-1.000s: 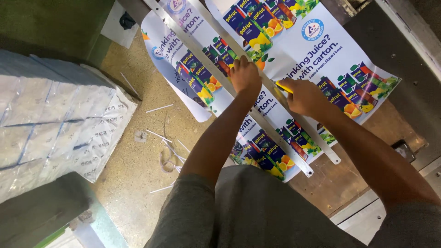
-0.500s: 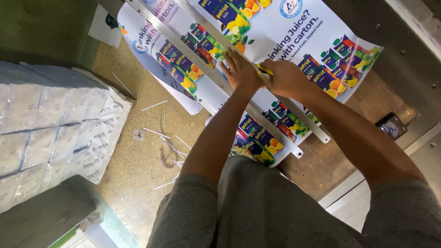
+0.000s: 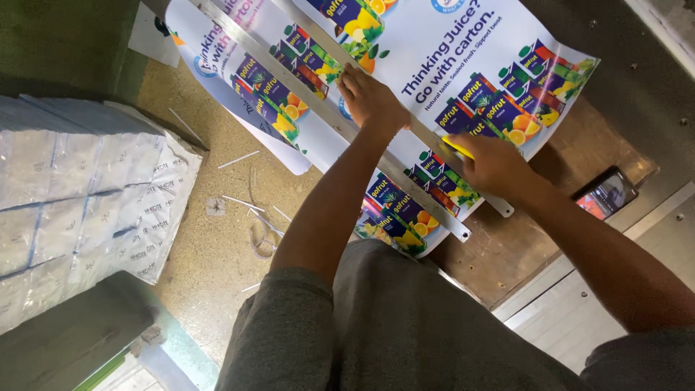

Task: Cutting printed sheets into smaller sections using a utility knife and a metal ruler

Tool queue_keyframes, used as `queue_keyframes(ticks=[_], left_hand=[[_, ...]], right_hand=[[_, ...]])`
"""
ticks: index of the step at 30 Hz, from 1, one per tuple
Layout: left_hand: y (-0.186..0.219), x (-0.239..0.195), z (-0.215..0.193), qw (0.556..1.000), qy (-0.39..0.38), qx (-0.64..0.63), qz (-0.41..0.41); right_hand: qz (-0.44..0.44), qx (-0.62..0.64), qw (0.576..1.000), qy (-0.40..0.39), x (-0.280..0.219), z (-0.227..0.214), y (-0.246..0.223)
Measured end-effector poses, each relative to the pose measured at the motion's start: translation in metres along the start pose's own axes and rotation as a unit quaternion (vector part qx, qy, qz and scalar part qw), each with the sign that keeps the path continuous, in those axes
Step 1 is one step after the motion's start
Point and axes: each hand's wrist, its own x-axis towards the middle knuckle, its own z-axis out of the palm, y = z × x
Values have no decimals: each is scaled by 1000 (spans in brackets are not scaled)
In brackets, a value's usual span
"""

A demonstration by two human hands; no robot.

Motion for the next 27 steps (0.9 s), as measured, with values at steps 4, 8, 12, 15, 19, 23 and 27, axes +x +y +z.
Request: queue_keyframes(ticks=[4,8,12,15,19,23,27], left_hand=[[0,-2,-7,1000,4,8,4],[2,-6,-20,998,-46,29,11],[5,0,-11,999,-28,34,-1],[5,1,-7,999,-21,42,-4],[2,-2,-10,999,-17,50,14],[-2,-1,-5,997,-19,67,28],[-11,-7,-4,998,-10,54,41]], right_hand=[[106,20,992,-63,-41,-6,-2],[183,5,980,-83,-77,-12,-4],[201,7,977,-75,-121,2,15],[259,-44,954,-141,-141,-6,10],[214,-109,966,-99,-175,25,43],[248,-101,956,-123,-180,14,46],[231,-31,969,81,-179,4,55]])
